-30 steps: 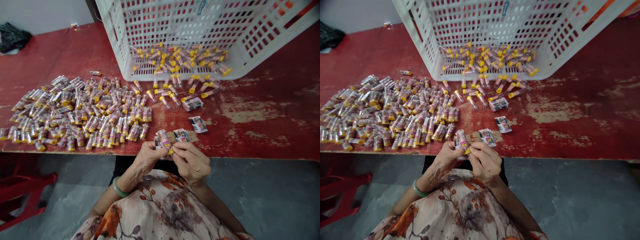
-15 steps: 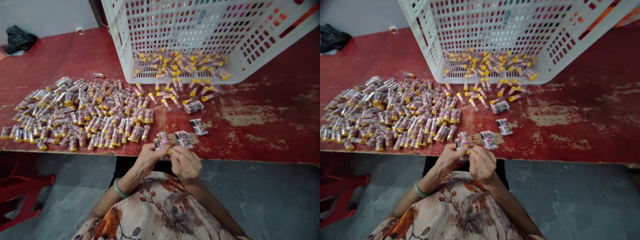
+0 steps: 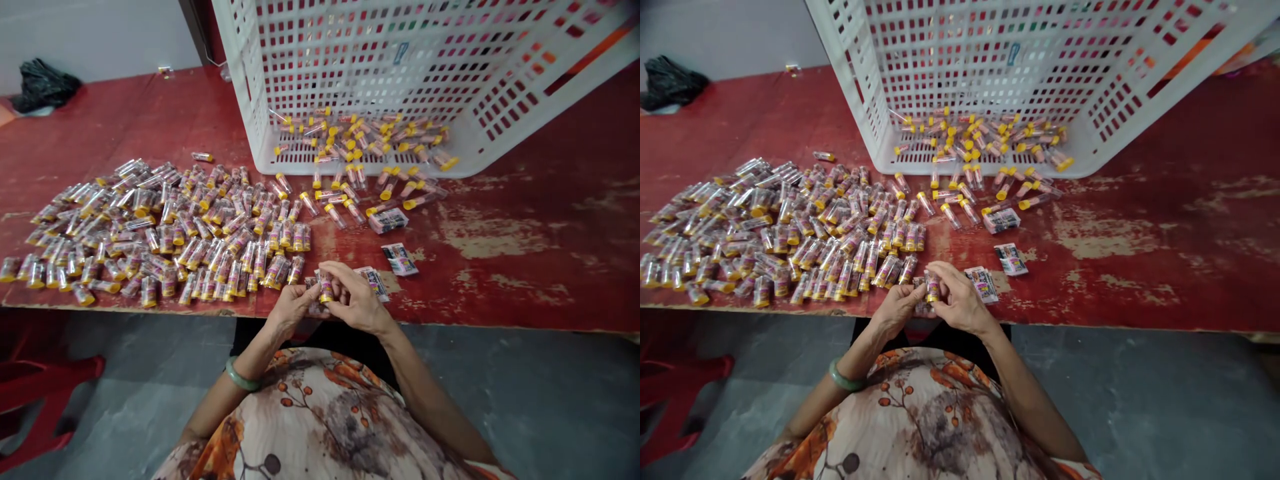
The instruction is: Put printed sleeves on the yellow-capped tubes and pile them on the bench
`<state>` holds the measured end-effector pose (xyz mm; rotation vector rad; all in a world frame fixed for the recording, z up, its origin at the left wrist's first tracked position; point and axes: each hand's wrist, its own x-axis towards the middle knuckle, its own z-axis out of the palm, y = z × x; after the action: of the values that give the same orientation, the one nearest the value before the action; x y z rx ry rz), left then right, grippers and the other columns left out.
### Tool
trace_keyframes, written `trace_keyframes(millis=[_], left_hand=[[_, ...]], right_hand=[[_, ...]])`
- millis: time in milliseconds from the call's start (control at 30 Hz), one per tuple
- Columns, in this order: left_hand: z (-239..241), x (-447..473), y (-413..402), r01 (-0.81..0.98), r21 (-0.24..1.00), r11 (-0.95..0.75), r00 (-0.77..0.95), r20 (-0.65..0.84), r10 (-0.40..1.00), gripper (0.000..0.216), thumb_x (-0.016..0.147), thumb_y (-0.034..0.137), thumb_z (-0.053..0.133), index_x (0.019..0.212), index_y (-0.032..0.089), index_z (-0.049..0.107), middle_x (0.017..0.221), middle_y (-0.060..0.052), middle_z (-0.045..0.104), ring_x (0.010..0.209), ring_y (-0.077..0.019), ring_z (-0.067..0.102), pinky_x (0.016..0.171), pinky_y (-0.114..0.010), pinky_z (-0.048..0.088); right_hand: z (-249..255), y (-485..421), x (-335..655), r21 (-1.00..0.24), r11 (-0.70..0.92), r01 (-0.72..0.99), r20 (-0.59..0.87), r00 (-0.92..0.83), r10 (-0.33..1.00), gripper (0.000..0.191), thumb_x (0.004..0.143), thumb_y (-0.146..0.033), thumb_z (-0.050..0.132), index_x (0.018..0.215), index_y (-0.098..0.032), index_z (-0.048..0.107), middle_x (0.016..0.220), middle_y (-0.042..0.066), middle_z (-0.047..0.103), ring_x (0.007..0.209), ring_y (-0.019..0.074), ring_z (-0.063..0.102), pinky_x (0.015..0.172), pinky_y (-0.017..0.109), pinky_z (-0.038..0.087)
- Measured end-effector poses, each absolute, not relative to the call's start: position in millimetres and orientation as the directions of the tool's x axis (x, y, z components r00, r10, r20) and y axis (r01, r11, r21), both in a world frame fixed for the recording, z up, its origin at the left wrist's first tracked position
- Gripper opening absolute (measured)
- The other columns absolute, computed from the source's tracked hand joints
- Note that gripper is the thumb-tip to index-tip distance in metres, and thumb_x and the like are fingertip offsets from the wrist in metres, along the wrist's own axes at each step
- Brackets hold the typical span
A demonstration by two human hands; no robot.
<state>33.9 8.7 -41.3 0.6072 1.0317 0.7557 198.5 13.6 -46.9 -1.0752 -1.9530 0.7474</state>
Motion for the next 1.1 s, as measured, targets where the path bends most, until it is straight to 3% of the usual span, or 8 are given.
trace_keyframes(millis=[100, 200, 400, 533, 733, 867, 1000, 1100], left_hand=[[-38.3, 24.8, 2.5, -0.258, 0.801, 0.540, 0.143, -0.522, 0.841, 0.046, 0.060, 0.056, 0.075, 0.065, 0.011, 0.070, 0.057, -0.004, 0.065, 0.051, -0.0143, 0.061, 0.057, -0.028, 0.055], [-29.6, 12.5, -6.0, -0.304, 0.840, 0.449, -0.053, -0.486, 0.873, 0.039, 0.064, 0.050, 0.077, 0.070, 0.012, 0.069, 0.058, -0.002, 0.066, 0.051, -0.0152, 0.064, 0.054, -0.027, 0.055], [-13.2, 3.7, -6.0, -0.462, 0.698, 0.548, 0.093, -0.576, 0.812, 0.031, 0.059, 0.029, 0.085, 0.078, 0.009, 0.070, 0.072, -0.009, 0.073, 0.065, -0.0202, 0.070, 0.063, -0.031, 0.059], [-17.2, 11.7, -3.0, -0.479, 0.690, 0.543, 0.103, -0.570, 0.815, 0.031, 0.052, 0.022, 0.088, 0.072, 0.009, 0.069, 0.067, -0.006, 0.071, 0.061, -0.0181, 0.069, 0.058, -0.027, 0.059], [-15.5, 22.3, -0.2, -0.497, 0.669, 0.553, 0.126, -0.574, 0.809, 0.032, 0.052, 0.022, 0.088, 0.075, 0.010, 0.069, 0.067, -0.005, 0.071, 0.060, -0.0176, 0.069, 0.057, -0.027, 0.059], [-11.2, 20.4, 4.1, -0.476, 0.688, 0.548, 0.104, -0.575, 0.812, 0.035, 0.051, 0.022, 0.088, 0.076, 0.009, 0.068, 0.071, -0.007, 0.072, 0.061, -0.0177, 0.069, 0.057, -0.026, 0.059], [-9.3, 19.2, 11.4, -0.477, 0.716, 0.509, 0.038, -0.562, 0.826, 0.040, 0.046, 0.018, 0.089, 0.080, 0.011, 0.069, 0.070, -0.003, 0.072, 0.059, -0.0151, 0.067, 0.057, -0.025, 0.059], [-7.7, 25.1, 17.4, -0.513, 0.704, 0.491, 0.036, -0.554, 0.832, 0.039, 0.046, 0.016, 0.089, 0.079, 0.013, 0.069, 0.069, -0.001, 0.072, 0.057, -0.0125, 0.065, 0.055, -0.024, 0.058]], right_hand=[[-58.8, 25.5, 191.6, -0.798, 0.412, 0.440, 0.317, -0.274, 0.908, 0.060, 0.067, -0.008, 0.056, 0.126, -0.019, 0.050, 0.124, 0.012, 0.057, 0.092, 0.0208, 0.065, 0.080, 0.036, 0.057], [-68.6, 35.4, 176.8, -0.708, 0.430, 0.560, 0.373, -0.222, 0.901, 0.062, 0.070, -0.010, 0.056, 0.130, -0.018, 0.047, 0.131, 0.014, 0.052, 0.116, 0.0266, 0.056, 0.093, 0.041, 0.052], [-58.5, 42.4, 184.1, -0.633, 0.468, 0.617, 0.341, -0.321, 0.884, 0.067, 0.077, -0.017, 0.060, 0.140, -0.016, 0.038, 0.146, 0.015, 0.037, 0.125, 0.0260, 0.049, 0.095, 0.038, 0.051], [-42.3, 67.0, 231.8, -0.587, 0.309, 0.749, 0.415, -0.050, 0.908, 0.026, 0.084, -0.022, 0.053, 0.107, -0.017, 0.064, 0.112, 0.011, 0.063, 0.096, 0.0208, 0.063, 0.083, 0.034, 0.052], [-42.1, 139.4, 231.9, -0.556, 0.192, 0.809, 0.320, -0.005, 0.947, 0.021, 0.083, -0.022, 0.048, 0.081, -0.015, 0.068, 0.087, 0.012, 0.067, 0.088, 0.0245, 0.061, 0.083, 0.036, 0.044], [-41.3, 164.0, 203.5, -0.594, 0.169, 0.786, 0.242, -0.026, 0.970, 0.028, 0.072, -0.018, 0.054, 0.097, -0.010, 0.066, 0.090, 0.017, 0.066, 0.088, 0.0287, 0.060, 0.079, 0.038, 0.042], [-21.5, 144.2, 212.5, -0.663, 0.159, 0.732, 0.225, -0.008, 0.974, 0.045, 0.071, -0.020, 0.052, 0.116, -0.015, 0.057, 0.086, 0.009, 0.066, 0.074, 0.0219, 0.058, 0.070, 0.033, 0.042], [-8.0, 96.4, 222.8, -0.868, 0.170, 0.466, 0.181, -0.021, 0.983, 0.041, 0.073, -0.027, 0.047, 0.113, -0.020, 0.051, 0.079, 0.002, 0.061, 0.052, 0.0126, 0.046, 0.051, 0.025, 0.037]])
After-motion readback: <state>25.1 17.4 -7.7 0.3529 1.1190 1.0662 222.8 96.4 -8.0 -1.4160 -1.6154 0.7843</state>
